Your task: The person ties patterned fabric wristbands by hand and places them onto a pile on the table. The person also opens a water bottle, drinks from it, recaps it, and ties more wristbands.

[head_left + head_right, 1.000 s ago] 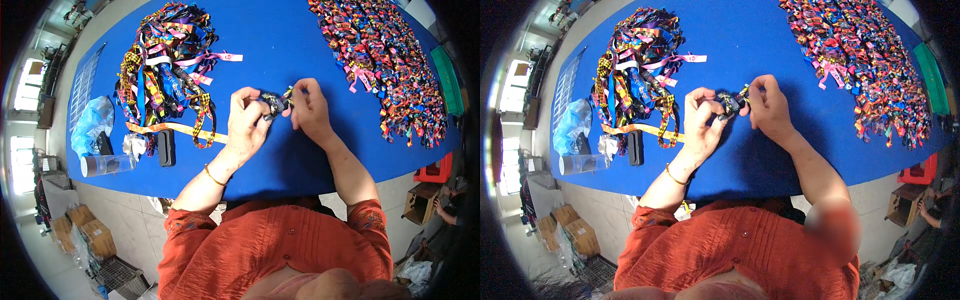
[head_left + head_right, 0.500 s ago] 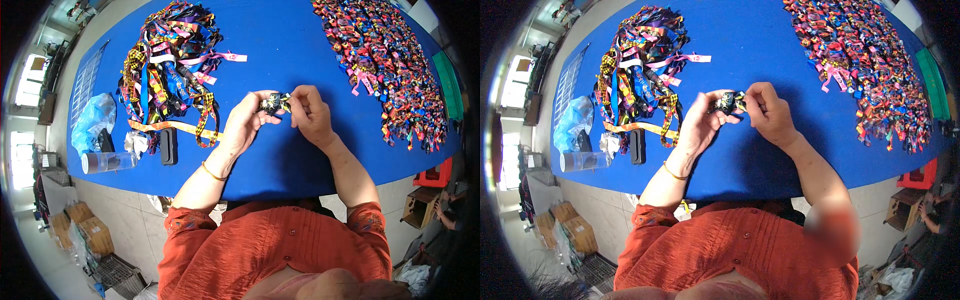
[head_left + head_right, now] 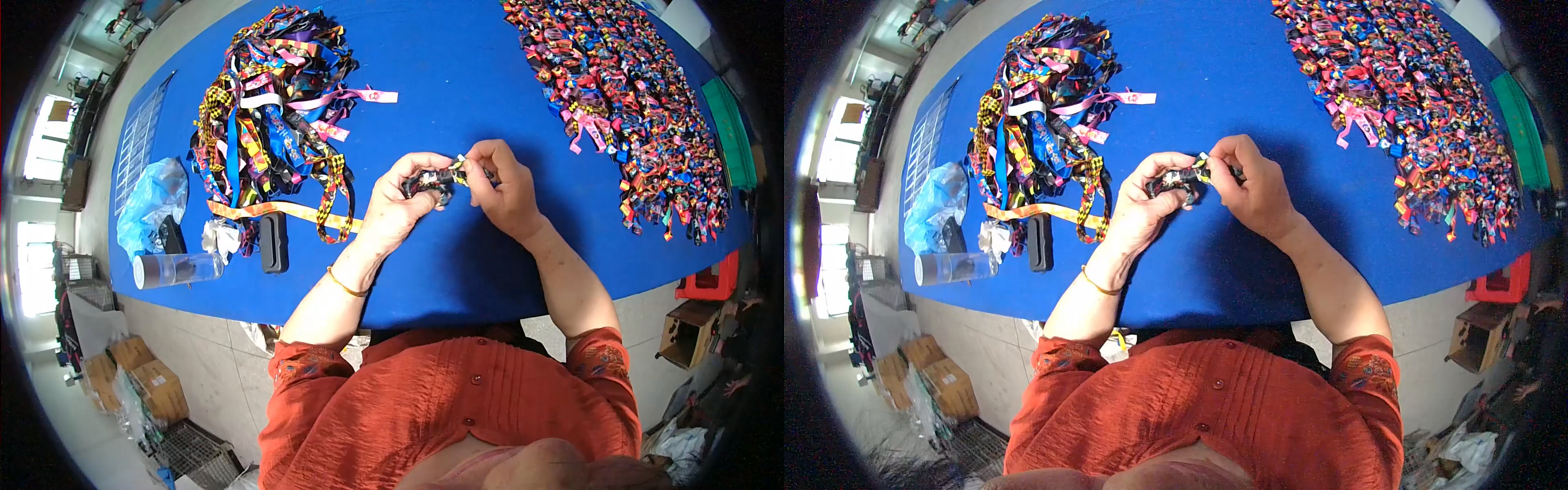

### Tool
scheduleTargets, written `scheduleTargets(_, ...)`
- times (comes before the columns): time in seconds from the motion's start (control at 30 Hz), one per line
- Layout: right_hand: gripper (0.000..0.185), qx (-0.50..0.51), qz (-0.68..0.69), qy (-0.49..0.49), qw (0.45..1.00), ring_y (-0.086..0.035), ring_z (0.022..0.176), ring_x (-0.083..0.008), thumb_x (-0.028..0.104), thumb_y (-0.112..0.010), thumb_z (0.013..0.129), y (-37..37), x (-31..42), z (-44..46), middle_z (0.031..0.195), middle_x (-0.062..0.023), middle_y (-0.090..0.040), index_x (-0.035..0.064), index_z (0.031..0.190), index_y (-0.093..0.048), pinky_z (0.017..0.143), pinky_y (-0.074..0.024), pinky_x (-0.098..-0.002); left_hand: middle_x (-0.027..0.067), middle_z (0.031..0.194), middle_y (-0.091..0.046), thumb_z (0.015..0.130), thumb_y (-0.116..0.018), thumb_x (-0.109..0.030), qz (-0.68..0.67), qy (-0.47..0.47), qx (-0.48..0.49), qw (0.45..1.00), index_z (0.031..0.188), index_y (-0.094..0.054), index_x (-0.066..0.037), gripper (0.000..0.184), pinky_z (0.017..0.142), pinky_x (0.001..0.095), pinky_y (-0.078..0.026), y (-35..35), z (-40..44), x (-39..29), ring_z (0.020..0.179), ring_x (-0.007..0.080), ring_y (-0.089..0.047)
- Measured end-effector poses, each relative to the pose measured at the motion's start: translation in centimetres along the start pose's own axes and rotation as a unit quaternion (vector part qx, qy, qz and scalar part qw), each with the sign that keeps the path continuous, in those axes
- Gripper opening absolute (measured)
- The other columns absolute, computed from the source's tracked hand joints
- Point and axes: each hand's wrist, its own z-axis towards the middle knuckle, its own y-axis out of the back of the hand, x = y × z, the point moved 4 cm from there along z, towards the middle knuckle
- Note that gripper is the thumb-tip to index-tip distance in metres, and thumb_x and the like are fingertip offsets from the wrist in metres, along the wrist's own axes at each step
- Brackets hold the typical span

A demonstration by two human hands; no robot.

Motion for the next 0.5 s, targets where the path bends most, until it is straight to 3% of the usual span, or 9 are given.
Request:
scheduleTargets(0.17,0.007,0.000,0.067,-0.060,0.996,-0.058,0.055,-0.0067,0.006,-0.058,0.097,0.0,0.1,0.2,0.074,-0.0037,-0.064,0.0042,0.102,-0.054,0.048,-0.0465,-0.0252,0.0080,0.112,-0.066,0.084,-0.054,0.011,0.009,-0.009,-0.008,1.000,0.127,-0.059,0.001,0.044,0.088,0.0252,-0.049,-0.1,-0.1,-0.5,0.095,0.0143,-0.062)
scheduleTargets(0.27,0.006,0.000,0.078,-0.070,0.995,-0.057,0.054,-0.0058,0.006,-0.057,0.097,-0.3,-0.2,0.1,0.073,-0.0032,-0.064,0.0041,0.102,-0.054,0.047,-0.0455,-0.0246,0.0092,0.110,-0.066,0.092,-0.059,-0.002,-0.061,0.007,0.009,0.998,0.127,-0.058,0.003,0.035,0.085,0.0266,-0.049,-0.6,0.0,-1.0,0.089,0.0137,-0.060)
scheduleTargets(0.37,0.006,0.016,0.080,-0.078,0.994,-0.056,0.053,-0.0054,0.006,-0.057,0.097,-0.7,-0.3,-0.1,0.074,-0.0031,-0.064,0.0041,0.102,-0.054,0.047,-0.0450,-0.0240,0.0044,0.101,-0.067,0.099,-0.061,-0.015,0.022,0.031,-0.008,0.999,0.127,-0.058,0.002,0.034,0.082,0.0237,-0.048,-0.6,0.1,-0.4,0.088,0.0088,-0.058)
scheduleTargets(0.4,0.007,0.026,0.083,-0.079,0.993,-0.056,0.054,-0.0053,0.006,-0.057,0.097,-0.7,-0.4,-0.2,0.074,-0.0031,-0.064,0.0041,0.103,-0.054,0.048,-0.0451,-0.0237,0.0055,0.097,-0.068,0.100,-0.063,-0.025,0.023,0.022,-0.013,0.999,0.123,-0.060,0.002,0.035,0.076,0.0247,-0.049,-0.5,0.3,0.1,0.081,0.0097,-0.059)
scheduleTargets(0.5,0.008,0.040,0.124,-0.073,0.989,-0.056,0.056,-0.0049,0.005,-0.057,0.097,-0.9,-0.4,-0.3,0.076,-0.0024,-0.065,0.0042,0.105,-0.056,0.049,-0.0451,-0.0228,0.0091,0.096,-0.068,0.102,-0.060,-0.023,-0.033,0.040,-0.015,0.999,0.117,-0.063,0.002,0.030,0.070,0.0273,-0.050,0.1,0.2,0.4,0.073,0.0121,-0.059)
